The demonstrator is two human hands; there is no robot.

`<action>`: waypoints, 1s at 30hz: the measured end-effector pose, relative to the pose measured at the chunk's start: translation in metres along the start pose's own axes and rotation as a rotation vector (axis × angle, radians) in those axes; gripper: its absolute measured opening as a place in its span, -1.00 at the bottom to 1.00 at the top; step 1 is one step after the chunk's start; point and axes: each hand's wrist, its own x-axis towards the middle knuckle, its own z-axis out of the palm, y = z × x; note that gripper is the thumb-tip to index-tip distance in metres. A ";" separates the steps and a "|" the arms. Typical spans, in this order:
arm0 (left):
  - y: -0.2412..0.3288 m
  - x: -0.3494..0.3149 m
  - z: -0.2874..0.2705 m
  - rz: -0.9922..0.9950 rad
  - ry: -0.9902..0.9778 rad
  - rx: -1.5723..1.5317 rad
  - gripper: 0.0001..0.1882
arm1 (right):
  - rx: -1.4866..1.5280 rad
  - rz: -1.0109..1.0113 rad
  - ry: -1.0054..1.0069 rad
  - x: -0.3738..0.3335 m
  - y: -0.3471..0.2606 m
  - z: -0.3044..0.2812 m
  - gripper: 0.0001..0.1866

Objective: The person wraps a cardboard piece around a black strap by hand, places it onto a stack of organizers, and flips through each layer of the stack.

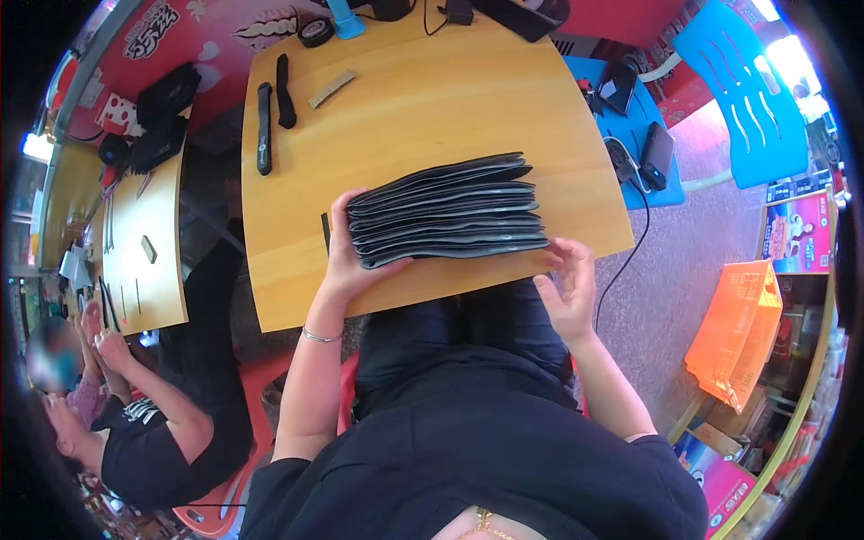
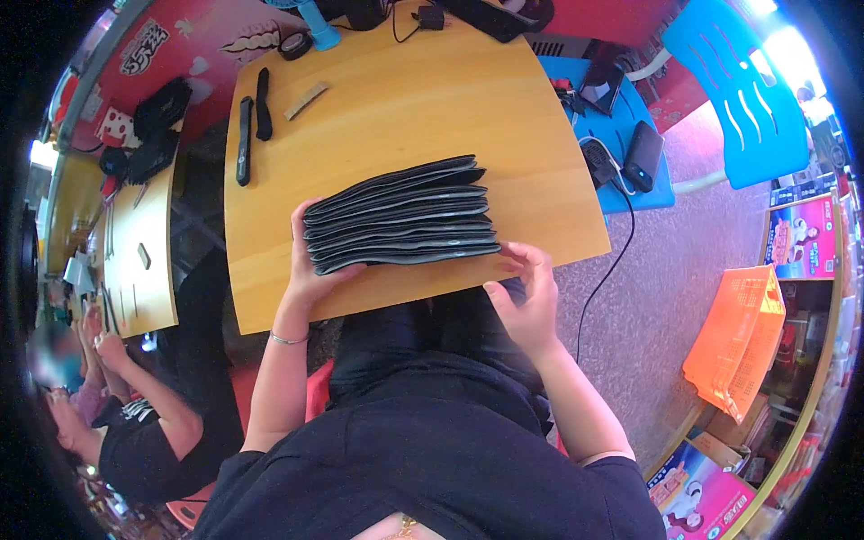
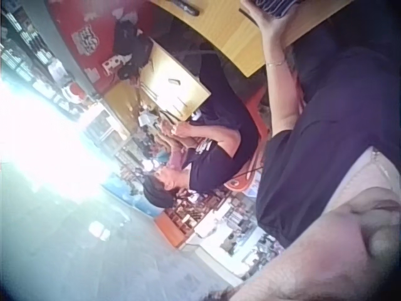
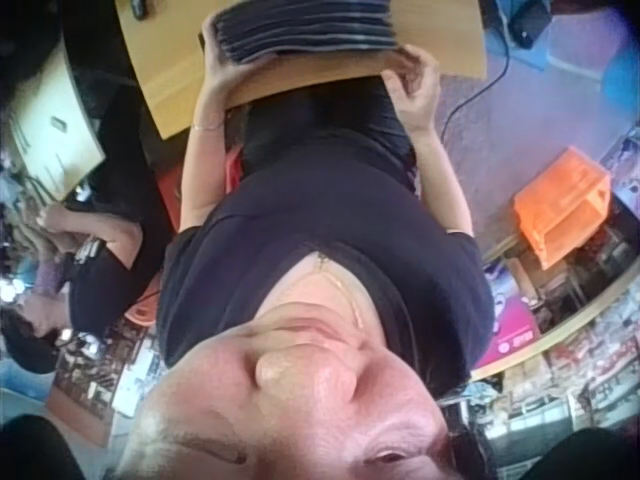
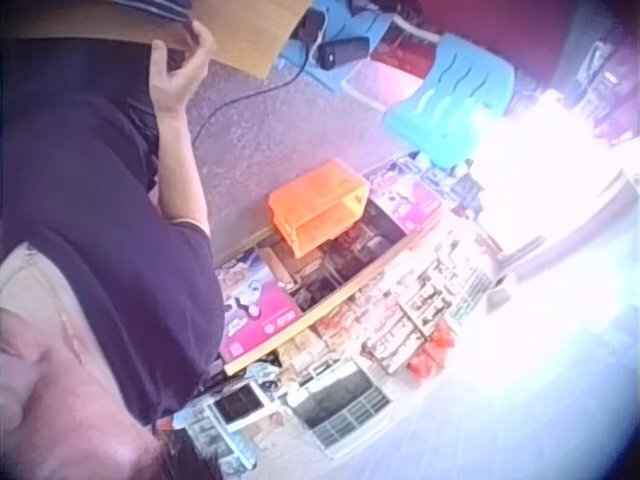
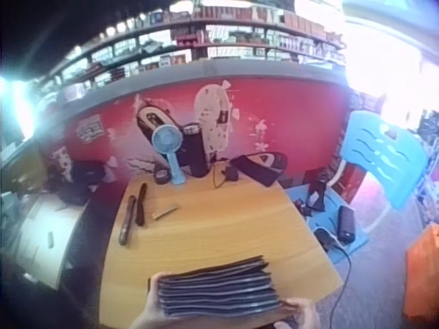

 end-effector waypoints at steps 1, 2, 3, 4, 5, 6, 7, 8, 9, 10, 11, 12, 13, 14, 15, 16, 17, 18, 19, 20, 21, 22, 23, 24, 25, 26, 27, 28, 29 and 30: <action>0.000 0.000 0.000 0.000 -0.003 0.001 0.07 | -0.010 -0.008 0.007 -0.001 -0.002 0.002 -0.43; 0.001 0.001 0.000 0.010 -0.006 0.006 0.07 | -0.018 -0.017 0.013 -0.002 -0.003 0.002 -0.43; 0.002 0.001 0.000 0.020 -0.009 0.011 0.07 | -0.017 -0.017 0.014 -0.002 -0.002 0.002 -0.43; 0.002 0.001 0.000 0.021 -0.010 0.013 0.07 | -0.053 -0.027 0.013 -0.002 -0.002 0.002 -0.44; 0.002 0.000 0.001 0.010 -0.015 -0.005 0.08 | -0.091 -0.036 0.015 -0.003 -0.001 0.002 -0.44; 0.001 0.000 0.001 -0.001 -0.020 -0.024 0.08 | -0.091 -0.035 0.018 -0.003 -0.001 0.001 -0.44; -0.001 0.000 0.001 -0.001 -0.024 -0.024 0.08 | -0.139 -0.056 0.014 -0.002 0.000 0.001 -0.44; -0.003 0.000 0.001 0.005 -0.014 -0.019 0.08 | -0.185 -0.076 0.009 -0.002 0.000 0.001 -0.45; -0.004 -0.001 0.001 0.011 -0.005 -0.014 0.08 | -0.183 -0.075 0.011 -0.002 0.001 0.002 -0.45; -0.004 -0.001 0.000 0.010 -0.008 -0.013 0.08 | -0.146 -0.086 0.031 -0.001 0.003 0.004 -0.46; -0.003 0.000 0.000 0.014 -0.009 0.006 0.08 | -0.110 -0.097 0.051 -0.001 0.004 0.005 -0.47; -0.002 0.000 0.000 0.019 -0.010 0.025 0.07 | -0.110 -0.096 0.053 -0.001 0.004 0.005 -0.47; -0.001 0.001 0.001 0.018 -0.013 0.025 0.07 | -0.075 -0.084 0.051 -0.002 0.003 0.005 -0.48; -0.001 0.001 0.001 0.013 -0.008 0.019 0.07 | -0.040 -0.073 0.047 -0.003 0.003 0.005 -0.49; 0.000 0.000 0.002 0.008 -0.004 0.014 0.07 | -0.040 -0.072 0.048 -0.003 0.003 0.006 -0.49; 0.000 0.000 0.002 0.008 -0.005 0.014 0.07 | -0.040 -0.073 0.051 -0.005 0.003 0.006 -0.49; 0.001 0.000 0.002 0.012 0.000 0.004 0.06 | -0.040 -0.075 0.054 -0.005 0.004 0.006 -0.49; 0.001 0.000 0.003 0.016 0.005 -0.005 0.06 | -0.040 -0.074 0.056 -0.005 0.005 0.005 -0.49; 0.001 0.000 0.003 0.016 0.003 -0.005 0.06 | -0.026 -0.076 0.053 -0.005 0.007 0.005 -0.44; 0.001 0.000 0.003 0.024 0.003 0.011 0.06 | -0.013 -0.076 0.049 -0.005 0.007 0.005 -0.39; 0.001 0.000 0.002 0.033 0.004 0.027 0.06 | -0.013 -0.075 0.050 -0.003 0.005 0.006 -0.39; 0.003 0.000 0.003 0.032 0.003 0.028 0.06 | -0.031 -0.071 0.052 0.000 0.000 0.007 -0.31; 0.004 0.000 0.004 0.021 0.001 0.010 0.06 | -0.050 -0.067 0.055 0.003 -0.003 0.007 -0.24; 0.005 0.000 0.004 0.009 -0.001 -0.007 0.07 | -0.050 -0.067 0.056 0.005 -0.005 0.006 -0.24; 0.004 0.000 0.004 0.010 -0.003 -0.007 0.07 | -0.102 -0.054 0.027 0.006 -0.005 0.005 -0.19; 0.002 -0.001 0.004 0.010 0.000 0.012 0.07 | -0.154 -0.041 -0.002 0.007 -0.006 0.004 -0.14; 0.001 -0.001 0.003 0.009 0.002 0.030 0.08 | -0.153 -0.042 -0.001 0.008 -0.006 0.004 -0.14; 0.000 -0.001 0.003 0.010 0.001 0.031 0.08 | -0.191 -0.076 -0.012 0.009 -0.006 0.004 -0.14; 0.000 -0.001 0.002 0.013 -0.002 0.043 0.08 | -0.228 -0.110 -0.024 0.010 -0.005 0.004 -0.14; -0.001 -0.001 0.002 0.016 -0.005 0.054 0.08 | -0.227 -0.110 -0.024 0.009 -0.006 0.004 -0.14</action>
